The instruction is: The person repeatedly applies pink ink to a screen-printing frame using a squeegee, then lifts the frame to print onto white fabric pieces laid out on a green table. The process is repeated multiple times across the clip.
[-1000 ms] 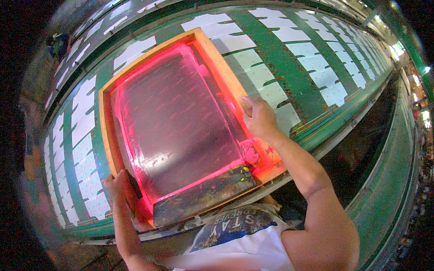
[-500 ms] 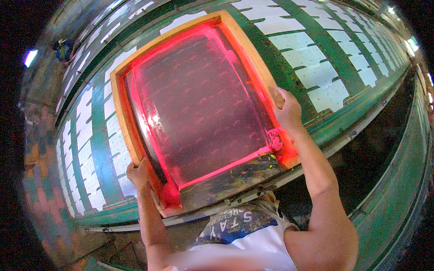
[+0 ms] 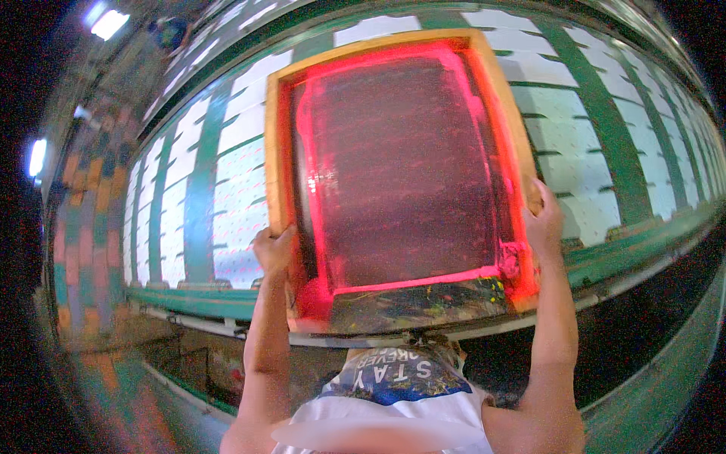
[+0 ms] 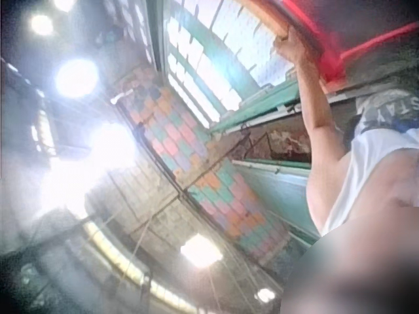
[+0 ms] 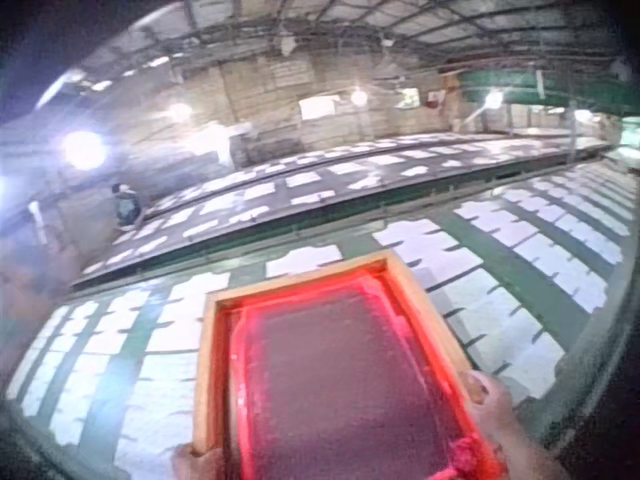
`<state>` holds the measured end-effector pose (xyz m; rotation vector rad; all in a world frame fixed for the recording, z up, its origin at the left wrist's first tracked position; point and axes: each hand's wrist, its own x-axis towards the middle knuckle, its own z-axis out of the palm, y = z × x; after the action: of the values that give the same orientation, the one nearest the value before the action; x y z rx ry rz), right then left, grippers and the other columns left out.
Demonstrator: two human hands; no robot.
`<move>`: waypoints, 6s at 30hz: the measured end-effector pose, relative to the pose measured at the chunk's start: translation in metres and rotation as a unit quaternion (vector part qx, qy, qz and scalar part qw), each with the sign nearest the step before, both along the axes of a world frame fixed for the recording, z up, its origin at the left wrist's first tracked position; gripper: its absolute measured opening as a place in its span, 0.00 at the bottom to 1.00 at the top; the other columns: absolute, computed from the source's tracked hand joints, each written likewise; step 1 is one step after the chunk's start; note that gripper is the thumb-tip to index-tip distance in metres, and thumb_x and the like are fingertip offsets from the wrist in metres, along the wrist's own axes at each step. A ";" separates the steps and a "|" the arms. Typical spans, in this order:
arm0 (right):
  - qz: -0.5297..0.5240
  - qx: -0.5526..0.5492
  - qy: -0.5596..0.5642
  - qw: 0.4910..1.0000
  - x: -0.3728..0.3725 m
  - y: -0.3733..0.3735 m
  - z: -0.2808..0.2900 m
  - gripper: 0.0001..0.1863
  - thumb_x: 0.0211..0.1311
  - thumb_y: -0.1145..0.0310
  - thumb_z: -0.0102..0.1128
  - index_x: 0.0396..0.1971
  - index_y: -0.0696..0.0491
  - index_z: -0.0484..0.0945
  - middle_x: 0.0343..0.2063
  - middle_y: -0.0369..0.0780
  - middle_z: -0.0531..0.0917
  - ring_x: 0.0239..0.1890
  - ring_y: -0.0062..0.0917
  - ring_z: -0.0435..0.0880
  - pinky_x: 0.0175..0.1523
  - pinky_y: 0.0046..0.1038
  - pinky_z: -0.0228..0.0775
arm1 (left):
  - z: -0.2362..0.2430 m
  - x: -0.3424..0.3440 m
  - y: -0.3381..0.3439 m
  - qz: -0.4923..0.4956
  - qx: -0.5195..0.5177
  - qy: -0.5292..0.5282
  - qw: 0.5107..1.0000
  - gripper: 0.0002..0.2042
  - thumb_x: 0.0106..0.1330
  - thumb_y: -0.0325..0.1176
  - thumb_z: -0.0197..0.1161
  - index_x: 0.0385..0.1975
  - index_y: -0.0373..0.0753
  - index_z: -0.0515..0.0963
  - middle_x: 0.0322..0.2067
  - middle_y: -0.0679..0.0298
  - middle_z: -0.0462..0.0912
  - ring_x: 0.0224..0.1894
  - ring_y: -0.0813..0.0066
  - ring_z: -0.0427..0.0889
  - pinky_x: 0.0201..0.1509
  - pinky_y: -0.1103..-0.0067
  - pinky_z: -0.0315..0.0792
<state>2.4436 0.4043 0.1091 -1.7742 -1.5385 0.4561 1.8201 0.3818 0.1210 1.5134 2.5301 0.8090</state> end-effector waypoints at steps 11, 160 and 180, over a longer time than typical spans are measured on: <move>0.008 -0.063 -0.021 0.998 0.003 0.007 -0.015 0.34 0.66 0.75 0.64 0.74 0.58 0.75 0.70 0.53 0.82 0.75 0.48 0.78 0.81 0.42 0.68 | -0.003 0.012 0.009 0.055 -0.105 -0.005 0.993 0.29 0.54 0.57 0.85 0.34 0.32 0.90 0.36 0.45 0.91 0.40 0.46 0.91 0.47 0.56 0.83; 0.386 -0.085 -0.333 0.856 -0.238 -0.060 0.063 0.14 0.60 0.70 0.66 0.45 0.44 0.91 0.41 0.42 0.89 0.48 0.42 0.93 0.52 0.49 0.87 | 0.002 0.019 0.005 -0.042 -0.051 -0.002 0.998 0.25 0.73 0.46 0.72 0.54 0.28 0.82 0.54 0.40 0.86 0.59 0.38 0.85 0.63 0.51 0.80; 0.446 0.053 -0.064 0.891 -0.131 -0.134 0.052 0.27 0.66 0.50 0.76 0.55 0.55 0.87 0.57 0.45 0.87 0.62 0.46 0.83 0.70 0.49 0.74 | 0.006 0.034 0.018 0.069 -0.173 0.128 0.974 0.35 0.79 0.66 0.58 0.51 0.32 0.86 0.51 0.41 0.90 0.56 0.38 0.90 0.61 0.49 0.82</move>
<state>2.3127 0.2704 0.1607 -0.9282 -2.3851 0.6687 1.8543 0.4002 0.1274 1.4148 2.7943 0.1700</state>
